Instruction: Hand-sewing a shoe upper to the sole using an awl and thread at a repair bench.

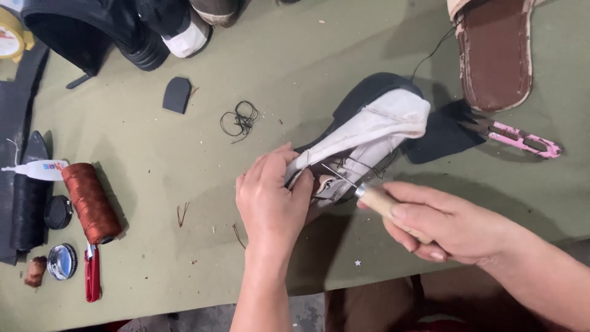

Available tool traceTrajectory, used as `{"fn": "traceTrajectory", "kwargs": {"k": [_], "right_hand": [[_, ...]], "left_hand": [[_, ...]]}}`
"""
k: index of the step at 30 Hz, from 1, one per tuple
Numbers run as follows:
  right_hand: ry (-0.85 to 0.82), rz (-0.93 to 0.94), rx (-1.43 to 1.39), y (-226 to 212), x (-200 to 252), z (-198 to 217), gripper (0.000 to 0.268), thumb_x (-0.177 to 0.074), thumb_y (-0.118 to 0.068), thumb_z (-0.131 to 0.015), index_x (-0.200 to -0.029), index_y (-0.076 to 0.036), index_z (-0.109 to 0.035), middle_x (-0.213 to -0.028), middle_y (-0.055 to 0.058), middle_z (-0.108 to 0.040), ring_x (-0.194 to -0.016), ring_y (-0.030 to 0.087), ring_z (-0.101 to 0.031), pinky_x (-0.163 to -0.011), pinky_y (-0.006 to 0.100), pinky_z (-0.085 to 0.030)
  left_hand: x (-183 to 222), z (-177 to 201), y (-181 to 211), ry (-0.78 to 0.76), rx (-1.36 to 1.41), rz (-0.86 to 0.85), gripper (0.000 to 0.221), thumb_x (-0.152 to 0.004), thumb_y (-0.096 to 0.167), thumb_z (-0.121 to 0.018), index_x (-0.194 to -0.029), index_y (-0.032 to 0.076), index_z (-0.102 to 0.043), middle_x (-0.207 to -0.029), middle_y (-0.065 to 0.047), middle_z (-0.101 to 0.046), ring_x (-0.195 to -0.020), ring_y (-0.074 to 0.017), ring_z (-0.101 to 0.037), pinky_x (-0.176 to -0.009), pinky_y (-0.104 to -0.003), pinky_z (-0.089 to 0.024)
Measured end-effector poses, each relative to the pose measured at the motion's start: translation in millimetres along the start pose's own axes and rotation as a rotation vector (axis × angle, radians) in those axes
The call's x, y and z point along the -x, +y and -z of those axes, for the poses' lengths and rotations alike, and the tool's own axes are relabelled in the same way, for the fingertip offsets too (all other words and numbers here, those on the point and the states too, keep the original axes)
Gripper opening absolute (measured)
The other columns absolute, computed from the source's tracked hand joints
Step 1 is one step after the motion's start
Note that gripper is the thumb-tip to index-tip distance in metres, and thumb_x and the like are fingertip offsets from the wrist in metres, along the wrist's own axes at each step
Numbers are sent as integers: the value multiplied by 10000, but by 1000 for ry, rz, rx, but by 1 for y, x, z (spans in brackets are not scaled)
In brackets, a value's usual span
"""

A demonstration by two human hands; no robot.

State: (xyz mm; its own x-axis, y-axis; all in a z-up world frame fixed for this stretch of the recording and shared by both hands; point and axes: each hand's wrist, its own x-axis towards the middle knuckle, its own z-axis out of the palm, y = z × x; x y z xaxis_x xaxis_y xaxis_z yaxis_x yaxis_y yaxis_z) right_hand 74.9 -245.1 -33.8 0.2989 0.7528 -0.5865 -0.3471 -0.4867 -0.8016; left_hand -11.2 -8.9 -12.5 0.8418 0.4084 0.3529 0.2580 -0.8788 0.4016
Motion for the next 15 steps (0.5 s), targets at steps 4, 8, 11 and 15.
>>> {"fn": "traceTrajectory", "kwargs": {"k": [4,8,11,15], "right_hand": [[718,398,1129,16,-3,-11,523,-860,-418,-666,-1342,-259,-542,-857,-48,-750,-581,271,-707,-452,451,-542],[883,485,1451,-4,9,-10,431,-868,-423,-694,-1262,-290,-581,-691,-68,-599,-494,174,-613,-322,355,-412],[169,-261,38,-13,34,8,306,-983,-345,-626,-1173,-140,-751,-683,46,-438,-586,154,-365,-479,326,-303],[188,102,6,23,44,31,322,-950,-199,-527,-1217,-87,-665,-775,63,-803,-528,175,-684,-525,320,-622]], "left_hand": [[2,-9,-7,-19,-40,48,174,-788,202,-716,-953,180,-665,-1123,2,-787,-978,-182,-720,-752,-416,-443],[-5,-13,-17,47,-44,22,195,-771,177,-677,-961,162,-714,-1079,-11,-797,-955,-206,-741,-734,-419,-496],[-11,9,-35,-120,-182,465,140,-899,340,-597,-962,239,-670,-790,-93,-727,-717,-399,-667,-681,-479,-513],[-31,57,-13,-263,113,846,249,-932,341,-569,-1069,144,-633,-913,-11,-701,-867,-213,-613,-778,-373,-486]]}}
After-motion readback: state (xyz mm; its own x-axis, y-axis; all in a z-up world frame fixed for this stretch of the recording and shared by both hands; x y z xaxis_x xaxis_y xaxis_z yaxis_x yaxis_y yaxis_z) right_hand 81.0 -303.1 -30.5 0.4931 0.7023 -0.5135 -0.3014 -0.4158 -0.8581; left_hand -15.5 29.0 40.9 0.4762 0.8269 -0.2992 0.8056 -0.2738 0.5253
